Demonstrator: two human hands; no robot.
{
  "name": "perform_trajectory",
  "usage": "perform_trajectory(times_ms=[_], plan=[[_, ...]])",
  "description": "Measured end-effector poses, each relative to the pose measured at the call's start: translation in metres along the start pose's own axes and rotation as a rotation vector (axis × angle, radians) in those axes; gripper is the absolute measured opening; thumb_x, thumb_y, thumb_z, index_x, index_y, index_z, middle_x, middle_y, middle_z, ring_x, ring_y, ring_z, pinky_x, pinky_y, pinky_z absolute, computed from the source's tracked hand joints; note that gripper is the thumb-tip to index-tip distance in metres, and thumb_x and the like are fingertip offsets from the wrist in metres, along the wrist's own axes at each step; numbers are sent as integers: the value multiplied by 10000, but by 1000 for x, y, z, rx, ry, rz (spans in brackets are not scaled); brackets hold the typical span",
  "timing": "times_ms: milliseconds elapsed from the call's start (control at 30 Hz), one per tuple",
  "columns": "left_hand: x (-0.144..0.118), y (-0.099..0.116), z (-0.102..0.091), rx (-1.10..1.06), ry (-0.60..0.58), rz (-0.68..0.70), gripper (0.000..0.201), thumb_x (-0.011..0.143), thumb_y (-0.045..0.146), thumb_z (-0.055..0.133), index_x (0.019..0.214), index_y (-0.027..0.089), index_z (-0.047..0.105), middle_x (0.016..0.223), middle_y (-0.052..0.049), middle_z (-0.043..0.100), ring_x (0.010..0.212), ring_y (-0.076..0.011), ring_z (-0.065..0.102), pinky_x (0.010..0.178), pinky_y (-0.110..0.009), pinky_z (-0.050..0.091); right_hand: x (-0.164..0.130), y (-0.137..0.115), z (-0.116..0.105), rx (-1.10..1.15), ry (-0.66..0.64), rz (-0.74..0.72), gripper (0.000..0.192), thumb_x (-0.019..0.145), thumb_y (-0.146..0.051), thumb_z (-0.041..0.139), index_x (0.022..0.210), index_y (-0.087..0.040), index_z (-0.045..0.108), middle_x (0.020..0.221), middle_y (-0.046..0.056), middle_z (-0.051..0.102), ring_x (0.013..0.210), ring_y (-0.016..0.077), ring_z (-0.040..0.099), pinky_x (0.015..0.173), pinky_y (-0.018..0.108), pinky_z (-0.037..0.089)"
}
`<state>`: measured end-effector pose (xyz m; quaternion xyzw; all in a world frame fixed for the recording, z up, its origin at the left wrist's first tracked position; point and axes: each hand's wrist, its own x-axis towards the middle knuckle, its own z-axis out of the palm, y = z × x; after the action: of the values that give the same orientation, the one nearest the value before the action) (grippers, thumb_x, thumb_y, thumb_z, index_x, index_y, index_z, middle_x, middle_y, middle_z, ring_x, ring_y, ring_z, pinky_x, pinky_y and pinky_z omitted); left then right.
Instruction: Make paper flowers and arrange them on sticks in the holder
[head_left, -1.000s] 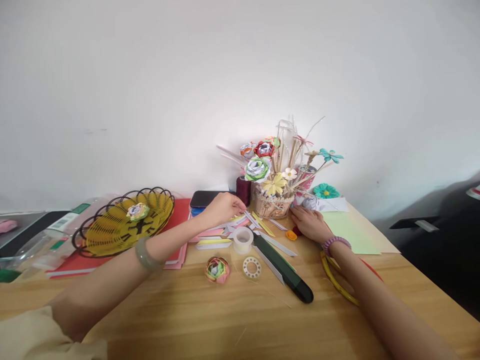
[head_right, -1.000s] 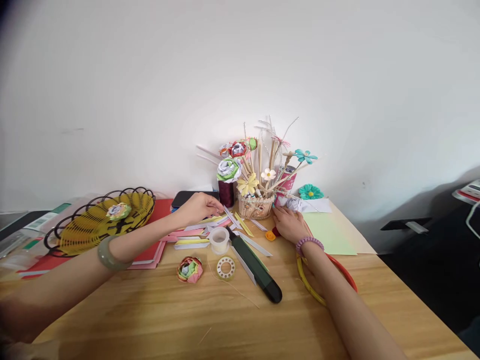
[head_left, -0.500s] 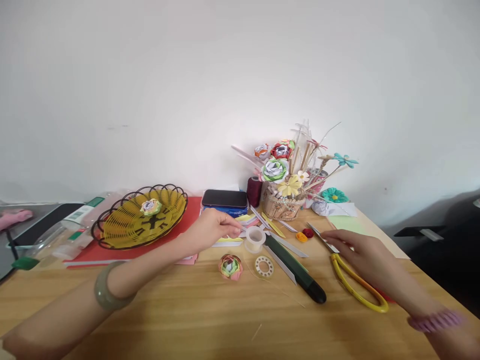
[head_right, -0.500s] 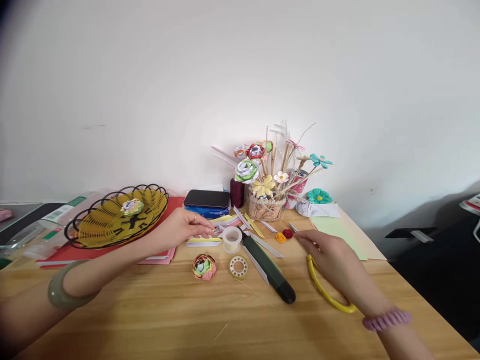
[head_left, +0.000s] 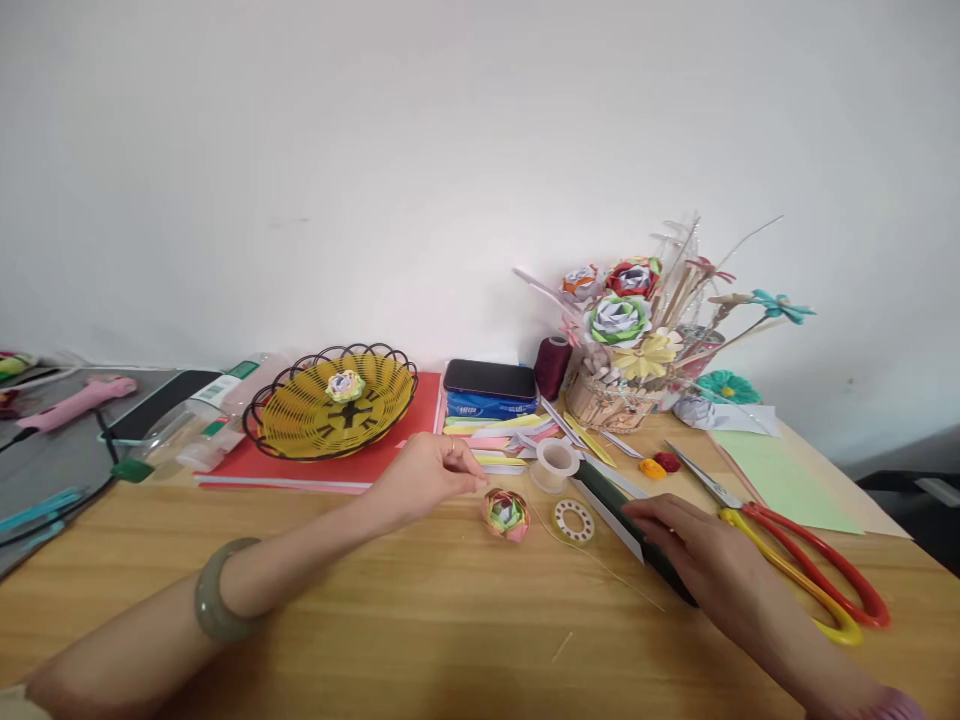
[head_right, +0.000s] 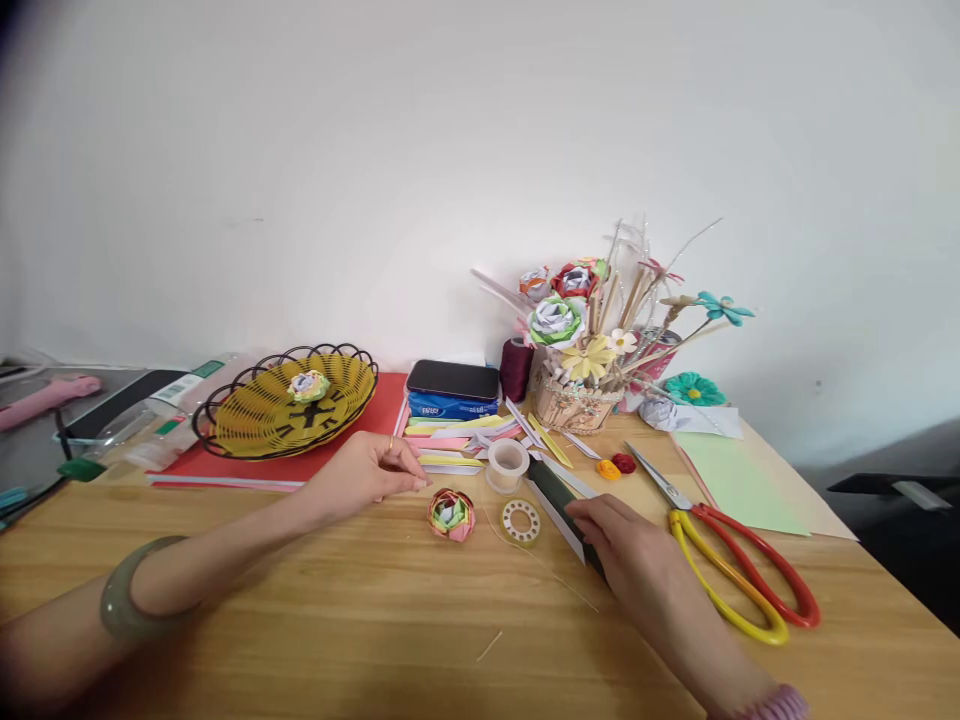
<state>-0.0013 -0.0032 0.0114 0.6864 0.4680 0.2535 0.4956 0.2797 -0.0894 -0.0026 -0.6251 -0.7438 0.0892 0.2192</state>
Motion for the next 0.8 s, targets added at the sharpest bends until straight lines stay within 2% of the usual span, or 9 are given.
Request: perform_trajectory(times_ms=[67,167,267,367,433,467,533,633,800], plan=[[-3,-5,-2,13,18,29,103,677,236,642,640,143,619,728,-29,684,624,-118,598,548,-207,442,0,0,3,-18,14,11,266,835,-312,340,909,-253,589,866,75,674,753,220,654,637,334,523],[-7,-10,-5,72,18,94,276,820,333,468,667,152,611,674,-23,661,619,-112,586,581,-212,443,-3,-1,10,-39,-2,81,276,873,-318,282,952,-259,540,810,55,676,671,208,651,583,323,516],[-11,-10,-3,253,31,151,393,872,389,349,668,166,600,678,-26,650,681,-140,591,677,-259,454,-7,-4,19,-27,-53,145,282,892,-372,278,970,-260,525,820,41,697,666,217,663,572,335,516],[-12,-9,6,471,14,196,367,728,499,567,933,197,604,1019,-61,644,927,-228,576,805,-346,442,-7,-11,27,1,-83,71,289,897,-372,313,1041,-241,528,966,68,687,794,220,666,662,348,527],[-10,-10,15,539,-60,264,711,569,501,713,1184,230,481,1264,-89,517,1109,-283,492,882,-388,418,-5,-16,30,22,-93,-62,296,907,-300,308,1091,-235,530,1118,82,632,961,211,624,786,353,507],[-9,-12,19,557,-108,309,797,558,477,730,1252,244,416,1316,-92,470,1160,-289,454,911,-396,405,-3,-19,32,36,-109,-117,300,908,-272,307,1099,-237,535,1163,80,608,1021,204,597,832,353,491],[-4,-17,28,567,-165,359,698,661,434,665,1277,258,388,1292,-86,491,1166,-273,456,923,-397,402,1,-26,33,67,-130,-136,286,909,-268,327,1074,-237,558,1150,73,619,1026,201,594,842,345,489],[2,-22,36,517,-91,344,460,758,409,566,1179,254,469,1186,-74,555,1082,-251,516,896,-397,421,8,-39,33,132,-107,-56,239,899,-316,387,997,-231,587,1001,63,678,881,202,643,757,328,518],[5,-10,38,312,26,477,429,735,328,613,1131,233,479,1158,-89,468,1071,-228,494,883,-376,438,26,-60,27,372,-25,-63,248,859,-357,490,1065,-226,538,978,69,658,783,189,644,681,322,540]])
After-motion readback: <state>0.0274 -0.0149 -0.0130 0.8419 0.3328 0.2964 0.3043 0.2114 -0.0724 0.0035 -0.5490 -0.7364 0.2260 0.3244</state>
